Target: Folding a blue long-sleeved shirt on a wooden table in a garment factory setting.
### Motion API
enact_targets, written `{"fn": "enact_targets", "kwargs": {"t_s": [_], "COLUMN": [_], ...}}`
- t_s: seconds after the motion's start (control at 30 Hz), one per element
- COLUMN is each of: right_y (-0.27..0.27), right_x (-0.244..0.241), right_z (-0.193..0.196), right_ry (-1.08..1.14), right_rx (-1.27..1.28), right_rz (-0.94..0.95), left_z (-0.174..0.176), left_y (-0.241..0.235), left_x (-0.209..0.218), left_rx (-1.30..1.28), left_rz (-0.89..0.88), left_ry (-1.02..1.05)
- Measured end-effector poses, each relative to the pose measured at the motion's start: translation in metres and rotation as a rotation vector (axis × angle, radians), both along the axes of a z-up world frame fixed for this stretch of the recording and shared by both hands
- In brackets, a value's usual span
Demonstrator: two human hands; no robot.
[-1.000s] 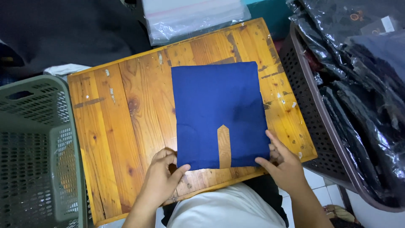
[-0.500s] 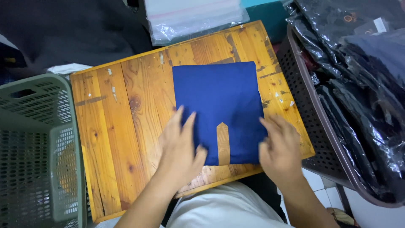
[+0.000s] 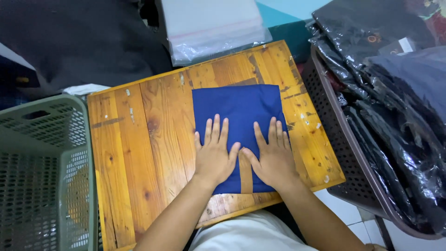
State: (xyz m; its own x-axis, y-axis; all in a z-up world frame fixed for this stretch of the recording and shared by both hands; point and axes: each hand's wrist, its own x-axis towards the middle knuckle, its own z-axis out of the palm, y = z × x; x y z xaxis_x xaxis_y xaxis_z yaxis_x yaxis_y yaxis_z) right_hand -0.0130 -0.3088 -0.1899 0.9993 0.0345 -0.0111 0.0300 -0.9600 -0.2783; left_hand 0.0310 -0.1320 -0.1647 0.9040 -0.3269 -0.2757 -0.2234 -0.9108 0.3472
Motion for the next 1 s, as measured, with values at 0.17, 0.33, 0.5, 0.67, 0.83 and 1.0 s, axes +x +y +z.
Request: {"fn": "enact_targets", "kwargs": {"t_s": [0.17,0.33,0.5,0.67,0.83,1.0], "right_y": [-0.01,-0.009,-0.006,-0.008,0.001,0.014], "right_x": [0.001,0.001,0.002,-0.011,-0.036,-0.05], "right_z": [-0.011,-0.008,0.003,0.0,-0.002,-0.019], "right_ry": [0.009,0.016,0.095,-0.102,-0.132,-0.194], "right_rx": [-0.038,-0.063,-0.041,0.036,0.0,-0.134], "right_rz": [-0.013,-0.002,-0.029,0.128,0.48,0.563], "left_z": [-0.004,-0.013,-0.008,0.011,0.034,-0.021], "left_y": [0.024,0.047,0.052,0.058,0.077,0.087], "left_x": [0.02,0.03,0.028,0.008,-0.039,-0.066], "left_rx": [0.052,0.053,-0.075,-0.095,-0.197,-0.186], "left_rz": [-0.054,-0.112,-0.128,-0.15,-0.326,-0.434], "left_ry": [0.052,0.052,0.003,-0.015,-0.048,-0.171]}}
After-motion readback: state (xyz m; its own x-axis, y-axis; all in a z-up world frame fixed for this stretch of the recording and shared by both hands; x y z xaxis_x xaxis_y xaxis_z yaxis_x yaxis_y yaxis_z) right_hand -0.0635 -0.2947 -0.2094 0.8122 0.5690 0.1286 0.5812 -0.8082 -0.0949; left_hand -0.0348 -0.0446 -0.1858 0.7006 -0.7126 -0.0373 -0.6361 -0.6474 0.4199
